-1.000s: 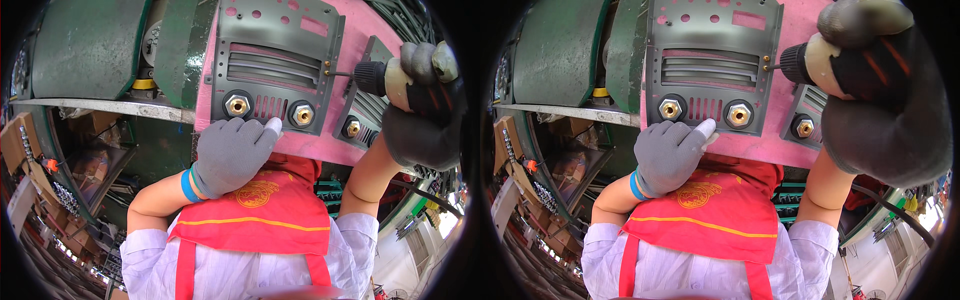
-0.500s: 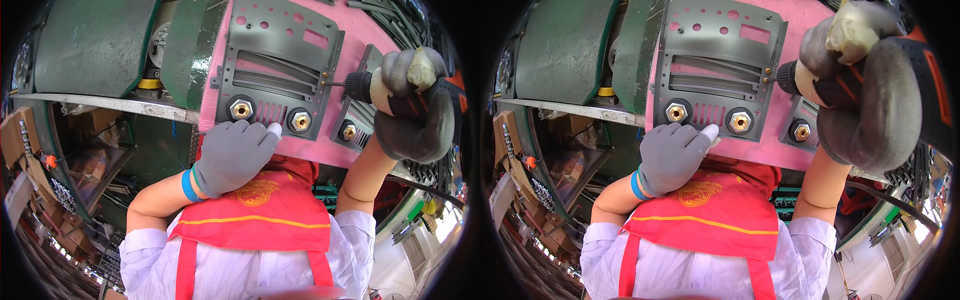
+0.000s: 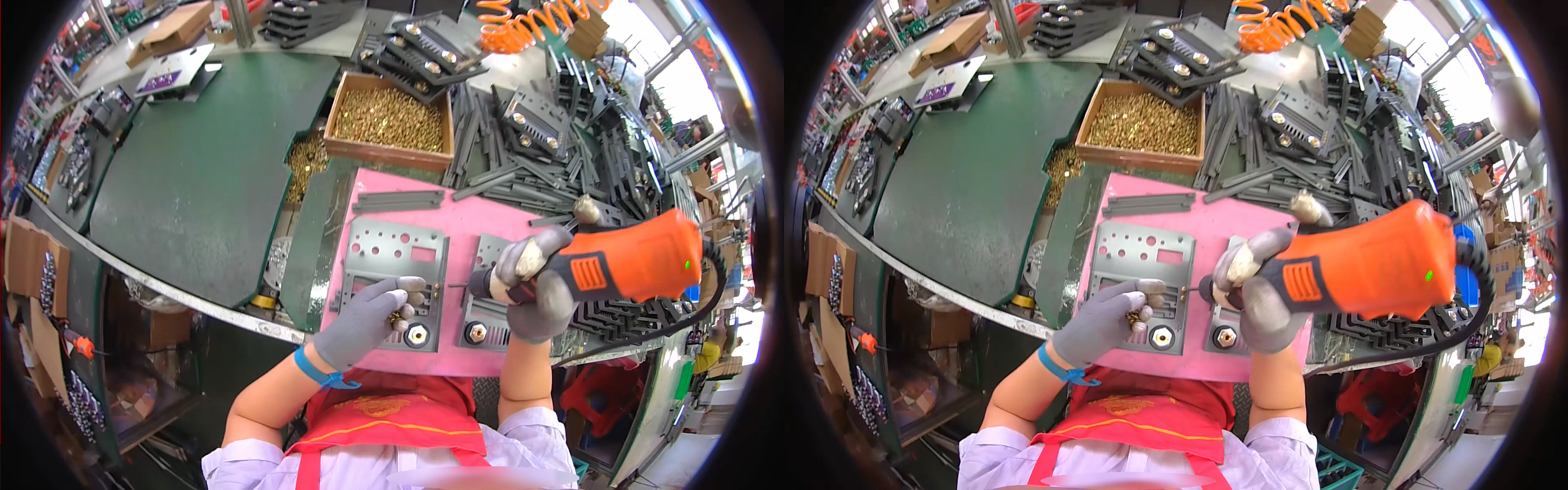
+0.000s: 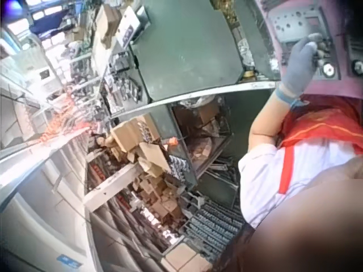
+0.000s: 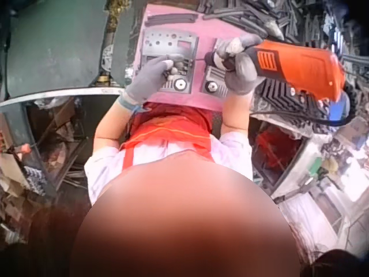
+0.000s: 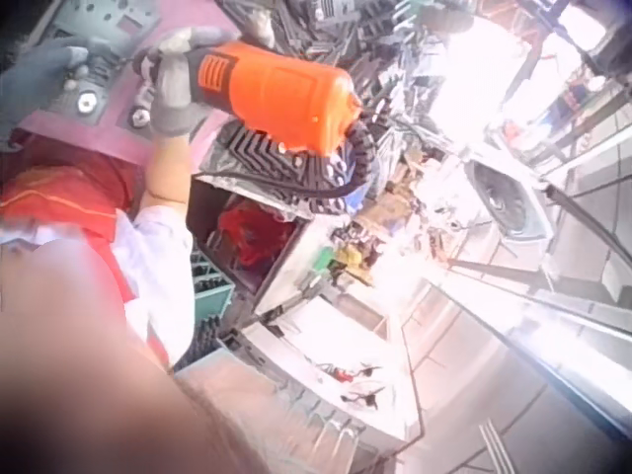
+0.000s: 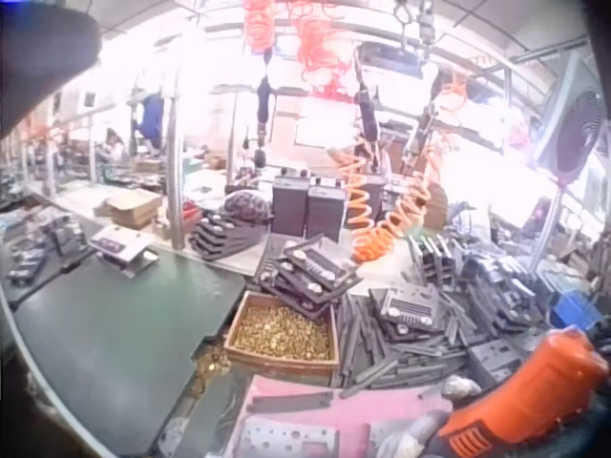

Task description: Use an electric screwdriver to attach components to metal plates on a workbench.

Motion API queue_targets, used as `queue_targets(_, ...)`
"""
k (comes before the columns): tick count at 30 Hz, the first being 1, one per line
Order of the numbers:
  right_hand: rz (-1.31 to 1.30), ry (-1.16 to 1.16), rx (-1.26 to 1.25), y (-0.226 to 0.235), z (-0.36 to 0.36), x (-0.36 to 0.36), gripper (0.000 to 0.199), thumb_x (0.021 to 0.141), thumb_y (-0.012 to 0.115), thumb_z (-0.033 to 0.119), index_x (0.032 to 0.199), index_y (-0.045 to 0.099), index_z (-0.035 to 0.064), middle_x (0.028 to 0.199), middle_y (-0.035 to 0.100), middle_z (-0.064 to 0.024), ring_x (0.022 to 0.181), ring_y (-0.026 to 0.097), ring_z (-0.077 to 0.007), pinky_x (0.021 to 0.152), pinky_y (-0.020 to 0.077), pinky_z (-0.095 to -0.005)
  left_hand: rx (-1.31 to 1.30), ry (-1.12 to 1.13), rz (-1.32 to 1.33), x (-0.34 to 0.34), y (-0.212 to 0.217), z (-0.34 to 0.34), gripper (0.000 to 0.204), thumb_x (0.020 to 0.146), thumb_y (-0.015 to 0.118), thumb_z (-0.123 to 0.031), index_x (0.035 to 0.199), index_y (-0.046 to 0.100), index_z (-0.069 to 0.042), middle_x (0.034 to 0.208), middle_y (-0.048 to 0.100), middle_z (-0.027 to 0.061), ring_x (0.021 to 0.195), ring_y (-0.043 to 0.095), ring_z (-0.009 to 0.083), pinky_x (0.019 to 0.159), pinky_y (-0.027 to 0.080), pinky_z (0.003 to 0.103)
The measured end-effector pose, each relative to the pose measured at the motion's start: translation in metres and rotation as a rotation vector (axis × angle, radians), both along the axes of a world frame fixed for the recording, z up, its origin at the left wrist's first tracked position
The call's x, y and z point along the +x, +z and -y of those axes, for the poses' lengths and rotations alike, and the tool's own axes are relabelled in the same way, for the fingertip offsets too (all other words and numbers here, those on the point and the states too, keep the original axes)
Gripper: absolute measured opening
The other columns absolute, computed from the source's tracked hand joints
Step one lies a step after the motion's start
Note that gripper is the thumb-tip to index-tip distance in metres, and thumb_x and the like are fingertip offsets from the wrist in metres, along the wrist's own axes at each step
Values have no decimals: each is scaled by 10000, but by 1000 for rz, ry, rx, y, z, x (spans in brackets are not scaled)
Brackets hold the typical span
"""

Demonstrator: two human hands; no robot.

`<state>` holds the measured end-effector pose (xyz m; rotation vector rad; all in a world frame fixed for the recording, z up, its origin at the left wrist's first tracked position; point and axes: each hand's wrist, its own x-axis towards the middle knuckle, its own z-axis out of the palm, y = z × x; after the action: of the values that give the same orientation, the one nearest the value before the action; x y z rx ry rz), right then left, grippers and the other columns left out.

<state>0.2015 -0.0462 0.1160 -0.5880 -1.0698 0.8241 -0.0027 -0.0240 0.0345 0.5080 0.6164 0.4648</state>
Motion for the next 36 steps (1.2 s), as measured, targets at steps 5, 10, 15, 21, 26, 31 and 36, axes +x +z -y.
queue_targets(5,-63,-29,39,12,9,-9,510,880,646,73,1305,365,63,722,552,-65,495,500,-167,394,402,-277,-28,38,79,23,-18,-2,356,988,423,-98,1320,493,7,1002,605,36,718,526,43,594,456,181)
queue_targets(10,34,-50,-59,22,12,-13,292,828,641,290,853,478,49,580,452,-47,467,379,-119,443,314,-258,-121,77,107,39,-19,-3,364,1013,446,-176,1335,474,-10,1026,599,43,727,510,46,588,456,196)
queue_targets(15,34,-77,-95,22,11,-15,298,840,629,307,859,477,51,593,451,-45,490,379,-116,463,306,-254,7,-32,135,35,-18,-1,363,1019,445,-200,1331,471,-17,1014,598,46,715,505,57,584,451,203)
queue_targets(21,18,-155,-50,22,10,-22,310,844,626,321,875,483,47,607,452,-44,503,377,-118,461,311,-261,37,11,87,41,-21,0,388,1021,469,-276,1287,478,7,992,593,59,717,464,70,557,401,195)
queue_targets(26,21,-137,-50,28,7,-26,332,835,630,341,877,482,47,611,456,-47,500,375,-119,462,312,-265,-85,21,107,40,-14,0,394,1003,486,-405,1114,545,-32,852,574,21,600,425,56,493,359,196)
queue_targets(31,10,-104,-44,27,9,-29,330,834,632,341,876,481,50,610,455,-46,497,372,-117,464,306,-264,-136,-22,229,38,-16,5,373,980,505,-458,998,569,-92,762,560,-23,529,437,38,400,302,169)
queue_targets(36,7,-79,-47,24,12,-27,338,842,629,353,875,480,51,609,452,-49,498,379,-120,458,312,-261,-157,3,211,41,-15,8,362,978,511,-456,979,561,-98,738,535,-30,521,418,35,397,295,167)
